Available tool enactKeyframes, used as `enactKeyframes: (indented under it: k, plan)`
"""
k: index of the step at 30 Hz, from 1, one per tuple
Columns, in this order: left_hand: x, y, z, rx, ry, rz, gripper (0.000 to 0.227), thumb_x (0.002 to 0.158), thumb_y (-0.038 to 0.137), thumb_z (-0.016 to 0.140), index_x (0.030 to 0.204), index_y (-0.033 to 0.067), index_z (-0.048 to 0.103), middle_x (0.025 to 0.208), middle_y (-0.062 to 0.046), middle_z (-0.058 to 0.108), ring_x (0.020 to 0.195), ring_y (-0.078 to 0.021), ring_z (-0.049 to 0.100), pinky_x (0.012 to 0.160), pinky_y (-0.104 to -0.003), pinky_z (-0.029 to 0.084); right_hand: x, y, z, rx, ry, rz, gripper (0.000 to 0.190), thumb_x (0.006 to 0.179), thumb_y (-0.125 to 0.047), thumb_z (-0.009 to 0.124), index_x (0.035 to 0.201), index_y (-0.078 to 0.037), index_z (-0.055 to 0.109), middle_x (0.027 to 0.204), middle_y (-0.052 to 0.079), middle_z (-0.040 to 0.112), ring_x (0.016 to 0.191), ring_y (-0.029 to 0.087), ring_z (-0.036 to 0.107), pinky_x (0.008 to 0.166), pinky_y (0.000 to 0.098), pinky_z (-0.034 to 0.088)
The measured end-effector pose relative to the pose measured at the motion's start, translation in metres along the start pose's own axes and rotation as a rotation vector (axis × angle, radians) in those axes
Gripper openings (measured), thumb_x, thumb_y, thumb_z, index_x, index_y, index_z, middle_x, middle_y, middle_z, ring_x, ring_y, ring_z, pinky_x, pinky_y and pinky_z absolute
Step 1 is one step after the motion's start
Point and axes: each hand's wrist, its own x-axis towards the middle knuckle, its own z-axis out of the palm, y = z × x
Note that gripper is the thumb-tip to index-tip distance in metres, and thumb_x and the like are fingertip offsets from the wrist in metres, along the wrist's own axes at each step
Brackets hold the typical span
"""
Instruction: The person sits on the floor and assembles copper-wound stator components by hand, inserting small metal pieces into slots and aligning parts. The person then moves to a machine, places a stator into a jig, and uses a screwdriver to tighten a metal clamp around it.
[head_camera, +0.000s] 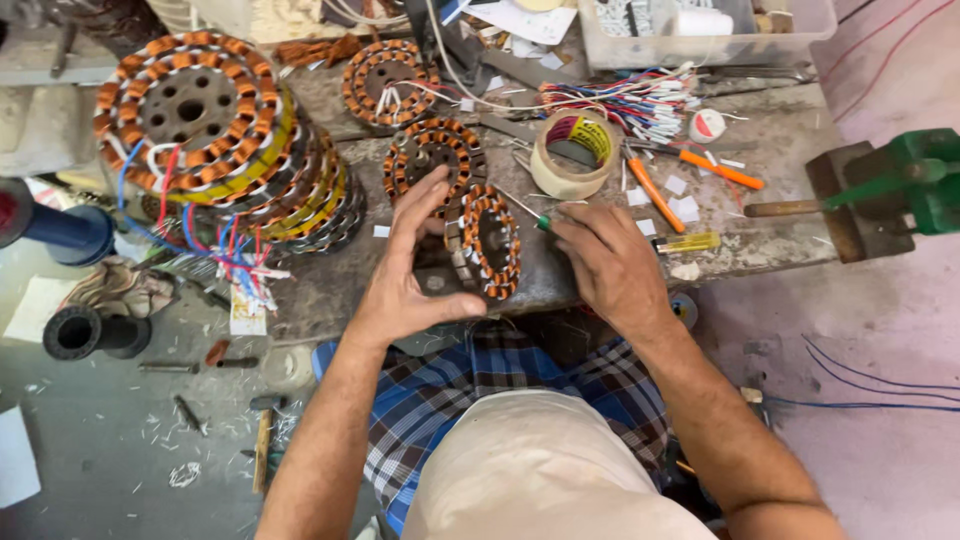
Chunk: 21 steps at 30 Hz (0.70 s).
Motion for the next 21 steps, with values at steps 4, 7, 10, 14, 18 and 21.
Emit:
enactKeyframes:
  k: [4,7,10,14,18,21]
  plan:
    - [0.002,-0.002,0.005,0.092,-0.064,-0.015,0.117,0.061,0.031,0.102,0.158,0.0138,0.038,0.168,-0.015,0.037,0.158,-0.0323,0.038,0.127,-0.048,0.041,-0.029,0.02,-0.027,-0.081,0.068,0.217,0.027,0.086,0.003,0.077,0.111,-0.004,0.072,0.113,0.01,0.069,0.106,0.031,0.064,0.092,0.0409,0.052]
    - [0.001,-0.002,0.004,-0.002,-0.061,-0.088,0.113,0.062,0.025,0.101,0.157,0.0139,0.041,0.168,-0.015,0.039,0.158,-0.0328,0.04,0.125,-0.047,0.046,-0.053,0.039,-0.044,-0.152,0.115,0.346,0.022,0.093,0.001,0.079,0.113,-0.005,0.075,0.112,0.01,0.069,0.102,0.029,0.063,0.091,0.0394,0.052]
    - [-0.001,-0.003,0.003,0.038,-0.046,-0.052,0.113,0.06,0.023,0.102,0.156,0.0143,0.043,0.166,-0.014,0.042,0.157,-0.0323,0.042,0.125,-0.047,0.044,-0.07,0.053,-0.051,-0.189,0.117,0.36,0.019,0.096,0.0,0.079,0.113,-0.006,0.075,0.113,0.009,0.07,0.104,0.027,0.063,0.095,0.0383,0.051]
    - [-0.013,-0.001,0.003,-0.108,0.011,-0.099,0.109,0.063,0.024,0.101,0.156,0.0156,0.046,0.168,-0.015,0.041,0.155,-0.0308,0.043,0.128,-0.046,0.046,-0.084,0.052,-0.042,-0.21,0.122,0.32,0.016,0.101,-0.001,0.081,0.114,-0.007,0.075,0.115,0.006,0.07,0.109,0.025,0.063,0.096,0.0359,0.051]
    - [-0.042,0.015,0.002,-0.316,0.223,-0.093,0.105,0.067,0.026,0.099,0.157,0.0164,0.046,0.165,-0.018,0.042,0.151,-0.03,0.041,0.134,-0.045,0.034,-0.082,0.049,-0.034,-0.212,0.131,0.296,0.017,0.104,-0.001,0.084,0.117,-0.009,0.076,0.118,0.004,0.071,0.104,0.024,0.06,0.093,0.0347,0.048]
    - [-0.069,0.035,-0.008,-0.329,0.363,-0.121,0.107,0.066,0.032,0.1,0.158,0.0165,0.048,0.164,-0.022,0.044,0.15,-0.0324,0.044,0.132,-0.046,0.034,-0.069,0.047,-0.032,-0.176,0.112,0.267,0.019,0.103,0.0,0.084,0.117,-0.008,0.076,0.12,0.005,0.071,0.103,0.023,0.06,0.092,0.034,0.048]
